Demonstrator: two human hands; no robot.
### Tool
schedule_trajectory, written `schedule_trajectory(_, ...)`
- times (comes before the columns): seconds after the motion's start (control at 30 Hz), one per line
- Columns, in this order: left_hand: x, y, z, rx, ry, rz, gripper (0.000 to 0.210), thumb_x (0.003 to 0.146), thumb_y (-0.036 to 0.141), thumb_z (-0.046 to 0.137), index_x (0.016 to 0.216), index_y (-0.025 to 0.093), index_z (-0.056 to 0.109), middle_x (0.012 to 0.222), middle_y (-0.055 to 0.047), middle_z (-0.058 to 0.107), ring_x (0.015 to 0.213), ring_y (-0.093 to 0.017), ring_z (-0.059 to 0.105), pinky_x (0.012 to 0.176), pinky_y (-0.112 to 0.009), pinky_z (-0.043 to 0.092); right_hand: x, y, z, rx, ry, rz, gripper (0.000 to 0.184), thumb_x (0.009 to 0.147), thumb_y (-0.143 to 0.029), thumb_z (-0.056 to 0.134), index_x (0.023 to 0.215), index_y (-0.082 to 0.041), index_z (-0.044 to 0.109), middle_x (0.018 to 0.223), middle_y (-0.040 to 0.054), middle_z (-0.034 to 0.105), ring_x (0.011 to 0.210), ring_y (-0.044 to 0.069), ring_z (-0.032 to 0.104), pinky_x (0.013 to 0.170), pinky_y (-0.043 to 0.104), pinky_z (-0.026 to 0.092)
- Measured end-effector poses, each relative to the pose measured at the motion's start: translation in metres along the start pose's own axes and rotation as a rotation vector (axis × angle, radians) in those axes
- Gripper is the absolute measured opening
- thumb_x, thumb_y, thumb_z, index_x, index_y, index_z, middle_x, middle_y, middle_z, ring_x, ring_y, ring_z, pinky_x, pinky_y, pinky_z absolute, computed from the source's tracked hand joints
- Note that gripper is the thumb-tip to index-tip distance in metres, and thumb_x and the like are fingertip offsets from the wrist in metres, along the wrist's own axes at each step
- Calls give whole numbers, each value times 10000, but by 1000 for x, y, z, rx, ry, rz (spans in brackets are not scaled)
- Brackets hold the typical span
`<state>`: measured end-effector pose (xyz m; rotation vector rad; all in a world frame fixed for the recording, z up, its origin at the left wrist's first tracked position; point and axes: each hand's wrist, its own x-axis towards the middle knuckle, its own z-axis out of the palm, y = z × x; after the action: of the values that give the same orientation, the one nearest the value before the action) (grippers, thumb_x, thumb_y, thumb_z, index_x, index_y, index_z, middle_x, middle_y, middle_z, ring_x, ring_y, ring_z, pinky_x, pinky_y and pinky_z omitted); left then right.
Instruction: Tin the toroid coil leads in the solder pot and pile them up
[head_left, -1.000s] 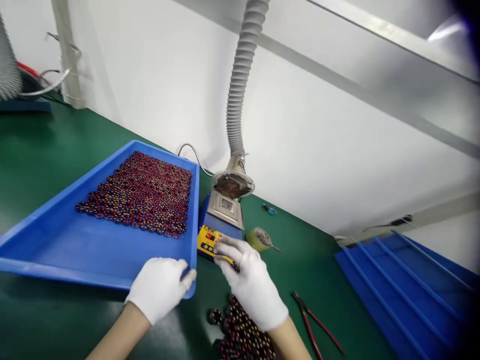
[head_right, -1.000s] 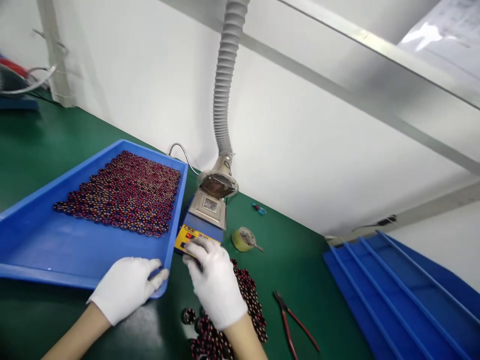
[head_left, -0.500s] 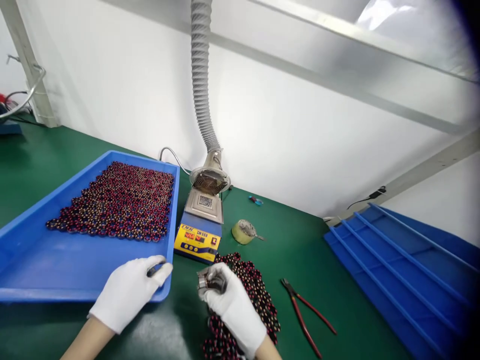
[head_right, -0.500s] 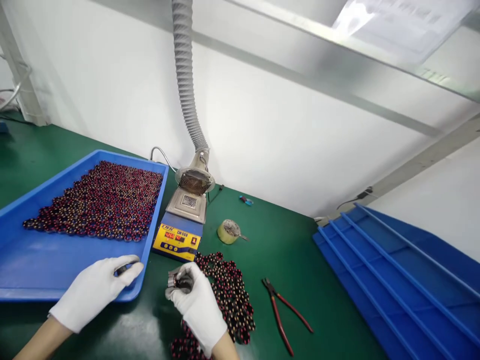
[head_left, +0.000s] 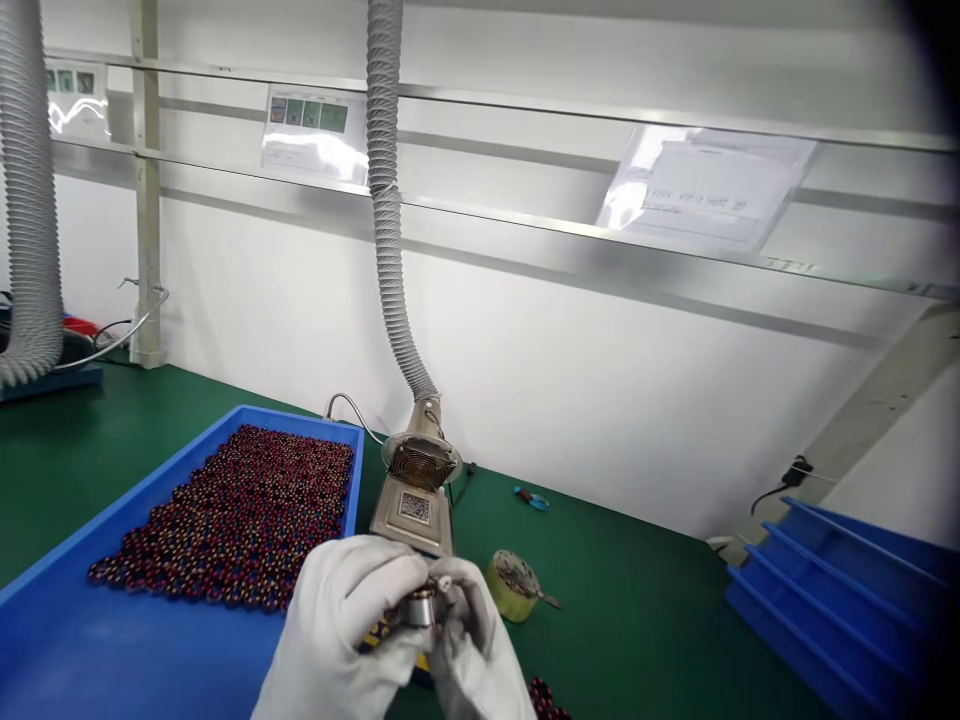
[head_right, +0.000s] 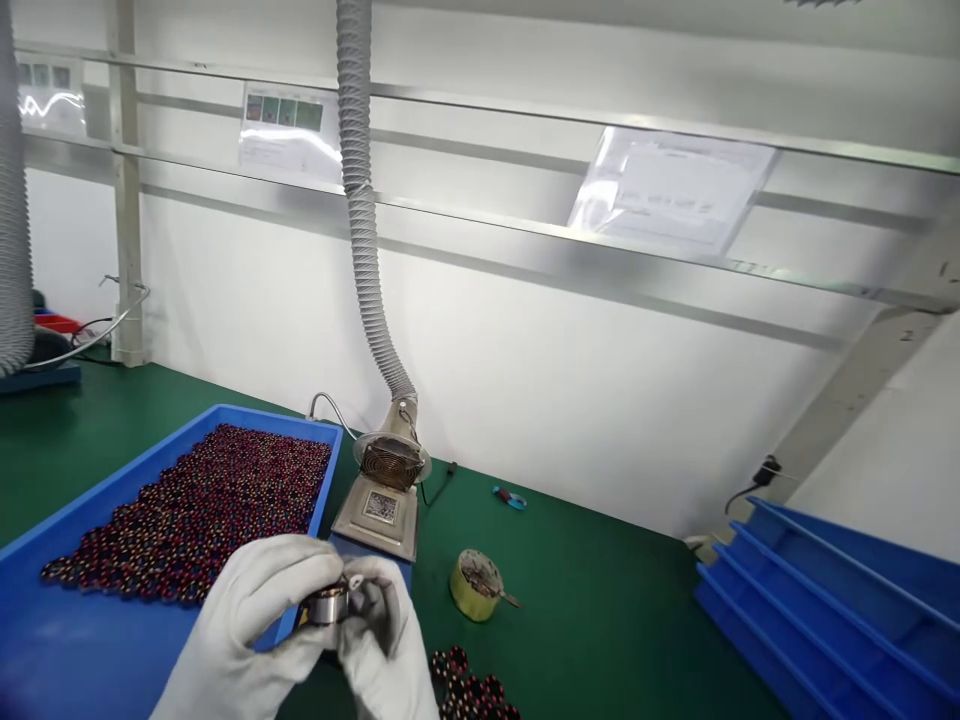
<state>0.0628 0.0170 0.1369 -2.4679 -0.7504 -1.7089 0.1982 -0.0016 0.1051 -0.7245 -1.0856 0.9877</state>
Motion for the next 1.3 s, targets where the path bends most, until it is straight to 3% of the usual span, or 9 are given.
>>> schedule_trajectory(0.2,4,1,-8,32,-56,64,189,820,246,518,1008,229,525,880,-23,693,844,-177,635,715,-301,534,-8,-22,-2,-113,-22,-82,400,600,-393,765,969,-351,615,949,36,633,856,228,591,757,351,475)
schedule_trajectory(0.33,7,3,-5,91,-100,153,153,872,272,441,980,208,528,861,-25,710,808,-167,647,689,-296,525,-6,-26,-13,-281,-179,-216,203,667,-330,729,862,-357,680,834,24,603,763,192,579,656,300,474)
schedule_trajectory(0.4,9,4,-2,139,-111,194,171,890,277,406,974,197,532,860,-26,715,782,-169,650,677,-307,517,-4,-28,-14,-313,-152,-216,98,702,-332,698,799,-338,699,803,32,601,766,199,577,667,313,470)
schedule_trajectory(0.53,11,5,0,190,-142,220,170,889,248,394,932,192,549,851,-5,721,736,-168,652,633,-316,504,-2,-28,-9,-78,20,-67,168,695,-428,674,639,-270,682,756,50,614,797,229,588,742,361,465)
schedule_trajectory(0.63,10,5,-1,204,-151,190,141,862,220,425,909,198,556,856,6,722,741,-174,652,631,-325,497,-4,-22,-9,208,161,84,194,691,-490,648,726,-301,676,836,34,647,856,223,602,809,377,469)
schedule_trajectory(0.87,3,0,0,233,-94,155,176,816,170,483,982,176,542,908,-28,714,831,-202,634,711,-360,469,-9,20,-15,17,106,193,331,594,-396,763,883,-268,665,935,71,677,873,252,620,821,390,485)
schedule_trajectory(1.1,3,-9,2,-183,-255,7,255,884,281,467,1132,240,508,990,-10,681,869,-143,616,742,-270,478,7,40,-32,238,72,410,282,507,-345,819,749,-245,712,774,31,708,731,198,652,778,355,504)
schedule_trajectory(1.2,1,-15,4,-353,-229,-98,282,877,448,421,1009,267,593,949,-10,685,909,-181,598,831,-309,451,10,30,-32,306,2,496,182,549,-283,800,690,-214,708,707,25,702,680,174,651,725,326,518)
schedule_trajectory(1.3,-3,-19,6,-560,-173,-375,250,852,437,467,802,260,636,851,4,683,932,-195,584,871,-304,431,7,24,-22,353,-13,474,225,534,-227,805,730,-198,700,753,33,706,734,190,657,756,345,512)
